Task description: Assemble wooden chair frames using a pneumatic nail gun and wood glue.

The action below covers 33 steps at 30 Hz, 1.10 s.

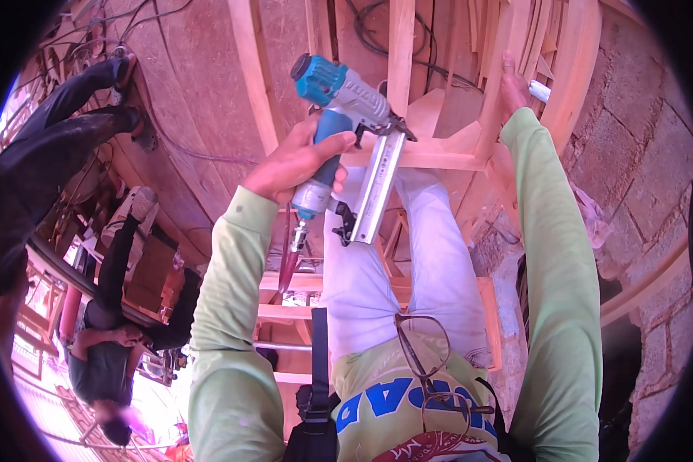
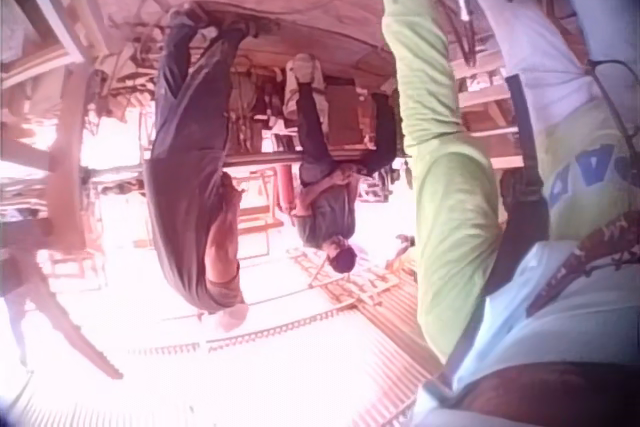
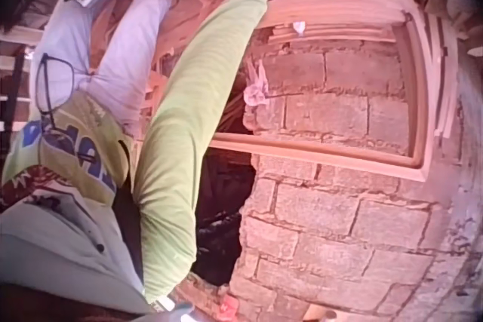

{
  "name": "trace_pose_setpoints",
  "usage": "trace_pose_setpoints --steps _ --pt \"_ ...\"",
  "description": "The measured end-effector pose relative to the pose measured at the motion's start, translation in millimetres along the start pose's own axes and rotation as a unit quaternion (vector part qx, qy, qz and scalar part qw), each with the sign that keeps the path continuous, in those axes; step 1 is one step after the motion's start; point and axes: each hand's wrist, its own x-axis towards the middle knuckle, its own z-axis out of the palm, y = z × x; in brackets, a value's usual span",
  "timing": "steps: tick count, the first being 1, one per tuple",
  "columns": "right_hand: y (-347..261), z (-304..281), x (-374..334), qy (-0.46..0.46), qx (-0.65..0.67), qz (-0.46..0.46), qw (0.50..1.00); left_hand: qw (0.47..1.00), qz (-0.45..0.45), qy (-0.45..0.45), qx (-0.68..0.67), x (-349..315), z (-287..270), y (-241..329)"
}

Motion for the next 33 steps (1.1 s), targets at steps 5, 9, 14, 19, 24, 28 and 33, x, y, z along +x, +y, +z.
trace_pose_setpoints --steps 5,9,14,19,24,28,33 --pt "-25.5 25.5 -54.8 0.312 -0.205 -0.07 0.925 0.997 0.006 0.023 0.067 -31.1 9.8 -13.6" --pt "-38.7 34.7 -162.8 0.258 -0.144 -0.418 0.859 0.992 0.062 0.036 0.107 -54.2 10.7 -39.4" --pt "-122.8 -52.6 -319.1 0.24 -0.163 -0.637 0.714 0.942 0.126 0.14 0.278 -82.5 41.2 -47.5" --pt "-172.9 -178.5 -354.0 0.408 -0.22 -0.665 0.586 0.893 0.189 0.214 0.348 -103.3 57.5 -53.8" --pt "-161.2 -248.6 -272.4 0.33 -0.301 -0.544 0.71 0.875 0.227 0.244 0.352 -118.2 88.0 -30.5" --pt "-165.2 -239.2 -272.4 0.192 -0.19 -0.474 0.838 0.856 0.247 0.273 0.363 -122.1 84.7 -40.2" --pt "-164.0 -233.1 -264.7 0.164 -0.154 -0.489 0.843 0.792 0.346 0.284 0.415 -111.4 66.4 -57.7"
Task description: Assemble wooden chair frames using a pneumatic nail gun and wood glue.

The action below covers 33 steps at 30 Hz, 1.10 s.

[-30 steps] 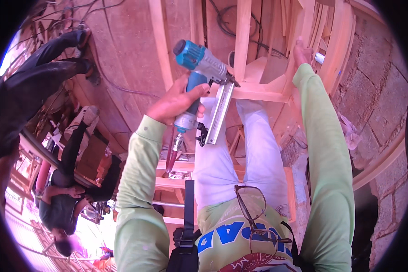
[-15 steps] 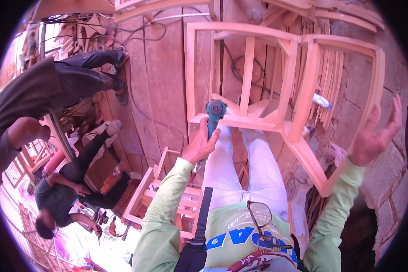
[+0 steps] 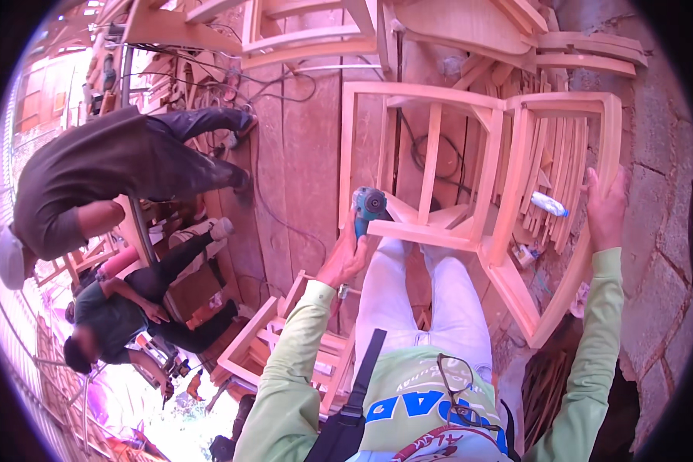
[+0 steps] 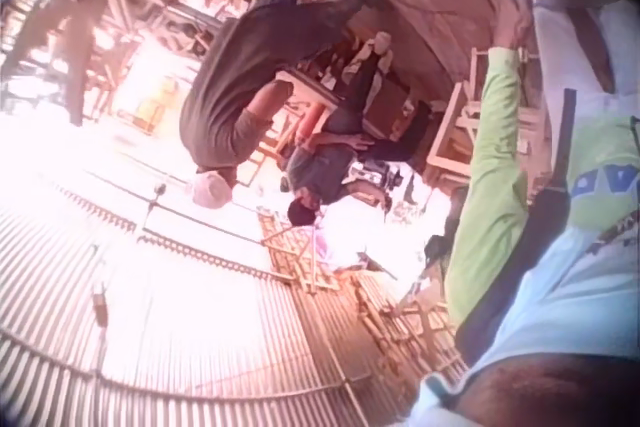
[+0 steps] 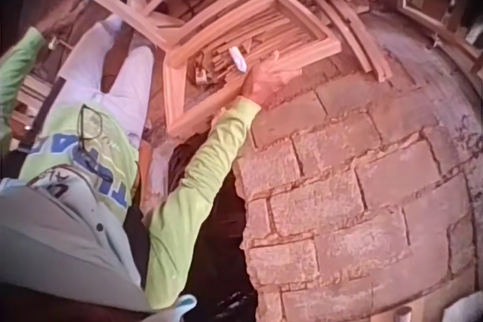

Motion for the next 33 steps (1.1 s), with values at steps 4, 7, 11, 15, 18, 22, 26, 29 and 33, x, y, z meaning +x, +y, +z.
trace_pose_setpoints --steps 4,7,11,15,18,22,26,29,33 --pt "7.0 -3.2 -0.5 0.013 -0.031 0.024 0.999 0.996 -0.055 -0.052 -0.046 3.2 -3.7 12.9" --pt "14.1 -3.0 1.3 0.023 -0.067 0.001 0.998 0.999 0.003 -0.037 -0.027 5.3 -8.6 23.6" --pt "4.9 2.7 -5.9 0.031 -0.118 0.006 0.992 0.999 0.01 -0.036 -0.023 -22.4 -7.1 13.0" --pt "21.5 14.4 -3.2 0.06 -0.167 0.013 0.984 0.998 0.007 -0.06 -0.033 -39.4 -10.0 5.6" --pt "47.4 11.0 10.6 0.084 -0.17 0.014 0.982 0.994 0.009 -0.087 -0.059 -50.8 -8.8 -5.6" --pt "2.1 4.9 9.2 0.078 -0.192 0.032 0.978 0.996 -0.03 -0.073 -0.035 -70.2 -28.0 8.1" --pt "-2.6 2.1 5.8 0.07 -0.155 0.06 0.984 0.999 -0.01 -0.049 -0.019 -97.5 -26.2 -10.4" --pt "11.3 7.8 3.0 0.143 -0.164 -0.012 0.976 0.996 -0.061 -0.055 -0.025 -109.8 -29.3 -15.3" --pt "-7.3 7.0 1.1 0.069 -0.203 0.096 0.972 0.994 -0.096 -0.041 -0.006 -124.5 -33.5 -20.0"
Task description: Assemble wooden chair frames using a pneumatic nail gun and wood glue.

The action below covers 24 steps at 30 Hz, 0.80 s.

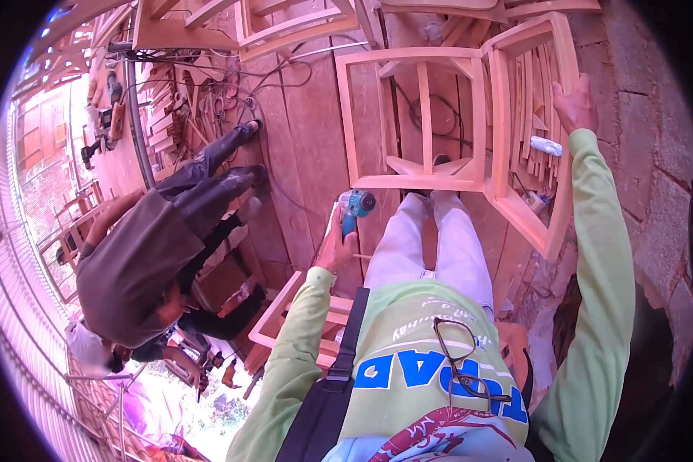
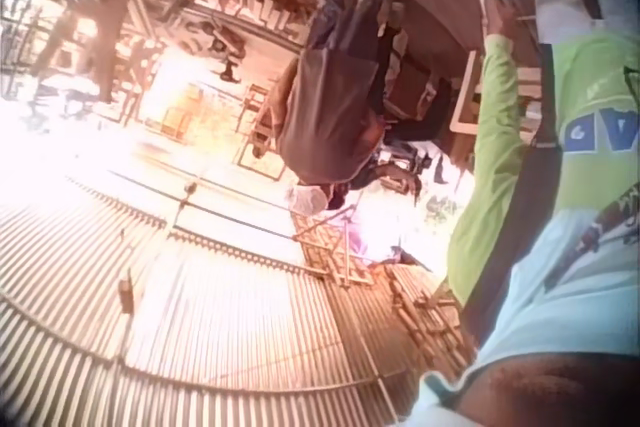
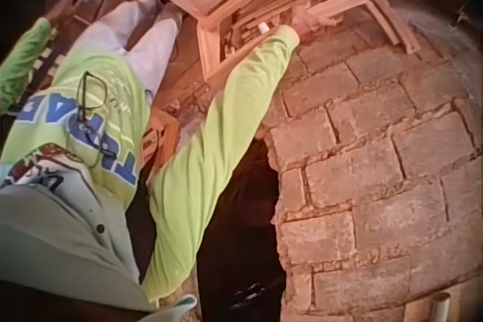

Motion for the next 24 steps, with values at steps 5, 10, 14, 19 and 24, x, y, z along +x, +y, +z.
trace_pose_setpoints --steps 5,10,14,19,24 --pt "3.3 1.4 -0.3 -0.051 -0.025 0.031 0.998 1.0 0.021 0.002 0.01 5.5 9.4 8.7" --pt "-10.7 -7.2 4.9 -0.057 -0.022 0.023 0.998 0.995 0.062 0.025 0.068 14.9 17.0 27.4" --pt "-26.4 -10.0 -7.3 -0.059 -0.004 0.017 0.998 0.988 0.119 0.046 0.085 20.4 24.3 23.1" --pt "-9.3 -6.7 -3.5 -0.036 0.004 0.006 0.999 0.993 0.096 -0.007 0.067 55.5 29.6 50.0" --pt "-3.4 -1.2 -4.3 -0.011 0.017 -0.009 1.0 0.97 0.197 -0.033 0.137 139.4 0.4 102.9"
